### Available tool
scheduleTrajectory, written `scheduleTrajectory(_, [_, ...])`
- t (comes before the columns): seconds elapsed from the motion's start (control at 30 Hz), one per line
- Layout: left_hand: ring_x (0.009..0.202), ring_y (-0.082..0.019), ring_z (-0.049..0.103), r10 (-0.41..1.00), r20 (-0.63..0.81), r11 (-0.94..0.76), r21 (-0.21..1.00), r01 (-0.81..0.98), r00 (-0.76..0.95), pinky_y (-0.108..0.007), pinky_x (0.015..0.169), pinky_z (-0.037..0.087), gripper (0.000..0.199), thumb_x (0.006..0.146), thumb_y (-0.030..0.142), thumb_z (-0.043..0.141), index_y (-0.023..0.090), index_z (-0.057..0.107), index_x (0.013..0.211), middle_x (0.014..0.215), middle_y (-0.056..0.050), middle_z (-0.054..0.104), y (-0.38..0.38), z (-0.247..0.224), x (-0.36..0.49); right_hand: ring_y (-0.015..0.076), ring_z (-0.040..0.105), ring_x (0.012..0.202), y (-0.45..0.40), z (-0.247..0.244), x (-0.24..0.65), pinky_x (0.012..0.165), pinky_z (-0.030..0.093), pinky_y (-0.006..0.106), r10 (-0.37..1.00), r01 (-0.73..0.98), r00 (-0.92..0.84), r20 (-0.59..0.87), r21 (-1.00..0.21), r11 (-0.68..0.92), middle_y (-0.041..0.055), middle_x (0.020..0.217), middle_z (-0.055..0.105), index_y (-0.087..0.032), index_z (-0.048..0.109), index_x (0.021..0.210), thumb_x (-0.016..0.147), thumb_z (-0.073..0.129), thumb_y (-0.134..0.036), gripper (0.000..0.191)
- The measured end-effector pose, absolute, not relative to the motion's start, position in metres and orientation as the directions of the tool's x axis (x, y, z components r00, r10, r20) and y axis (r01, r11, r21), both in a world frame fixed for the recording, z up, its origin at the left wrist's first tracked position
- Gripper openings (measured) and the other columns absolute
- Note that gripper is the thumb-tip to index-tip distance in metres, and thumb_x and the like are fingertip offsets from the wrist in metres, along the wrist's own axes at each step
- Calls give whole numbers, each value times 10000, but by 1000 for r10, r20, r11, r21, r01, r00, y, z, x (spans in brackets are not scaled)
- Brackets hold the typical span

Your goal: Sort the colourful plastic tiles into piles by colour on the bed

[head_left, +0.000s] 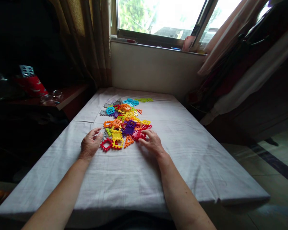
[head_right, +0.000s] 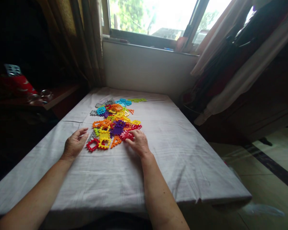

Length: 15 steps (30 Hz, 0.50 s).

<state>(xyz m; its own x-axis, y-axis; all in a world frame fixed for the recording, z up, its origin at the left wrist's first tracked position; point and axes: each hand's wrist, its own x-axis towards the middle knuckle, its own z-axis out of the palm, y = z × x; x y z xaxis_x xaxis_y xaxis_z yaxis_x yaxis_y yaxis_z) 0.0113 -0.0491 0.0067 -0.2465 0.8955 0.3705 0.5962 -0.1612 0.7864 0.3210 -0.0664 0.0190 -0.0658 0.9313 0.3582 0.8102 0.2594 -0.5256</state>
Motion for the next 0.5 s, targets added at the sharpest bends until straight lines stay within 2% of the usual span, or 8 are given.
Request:
scheduleTrajectory(0.07, [937, -221, 715, 897, 369, -161, 787, 596, -245, -341, 838, 581, 452, 782, 484, 579, 203, 695, 1117, 1064, -81, 758, -50, 7, 11, 236, 604, 1080, -63, 20, 339, 985, 457, 375, 922, 833, 85, 378, -535, 142, 84, 1126, 697, -230, 715, 1091, 810, 699, -319, 294])
scheduleTrajectory(0.17, [933, -212, 705, 903, 373, -172, 772, 612, -216, -330, 851, 564, 437, 781, 502, 573, 216, 711, 1081, 1058, -65, 762, -51, 9, 12, 274, 583, 1087, -62, 17, 370, 978, 441, 423, 857, 834, 379, 349, -530, -153, 116, 1148, 678, -227, 722, 1112, 815, 678, -339, 321])
scheduleTrajectory(0.27, [834, -191, 680, 911, 355, -133, 735, 665, -211, -292, 774, 546, 437, 769, 521, 566, 227, 736, 1045, 988, -45, 766, -54, 11, 13, 305, 561, 1124, -63, 16, 386, 956, 430, 452, 776, 783, 545, 317, -522, -337, 137, 1228, 643, -239, 731, 1112, 810, 684, -352, 325])
scheduleTrajectory(0.37, [695, -170, 621, 919, 333, -96, 711, 697, -213, -262, 645, 497, 450, 761, 532, 549, 228, 752, 1023, 846, -24, 745, -56, 14, 14, 303, 550, 1160, -65, 18, 374, 957, 418, 438, 808, 821, 470, 356, -512, -252, 124, 1272, 631, -237, 733, 1074, 834, 666, -342, 270])
scheduleTrajectory(0.5, [631, -161, 578, 925, 316, -88, 717, 691, -210, -247, 573, 446, 470, 759, 544, 537, 218, 756, 1016, 711, -6, 685, -57, 15, 14, 237, 596, 1068, -69, 23, 331, 950, 412, 366, 929, 881, 106, 353, -467, 77, 70, 1117, 705, -235, 725, 999, 862, 664, -332, 179])
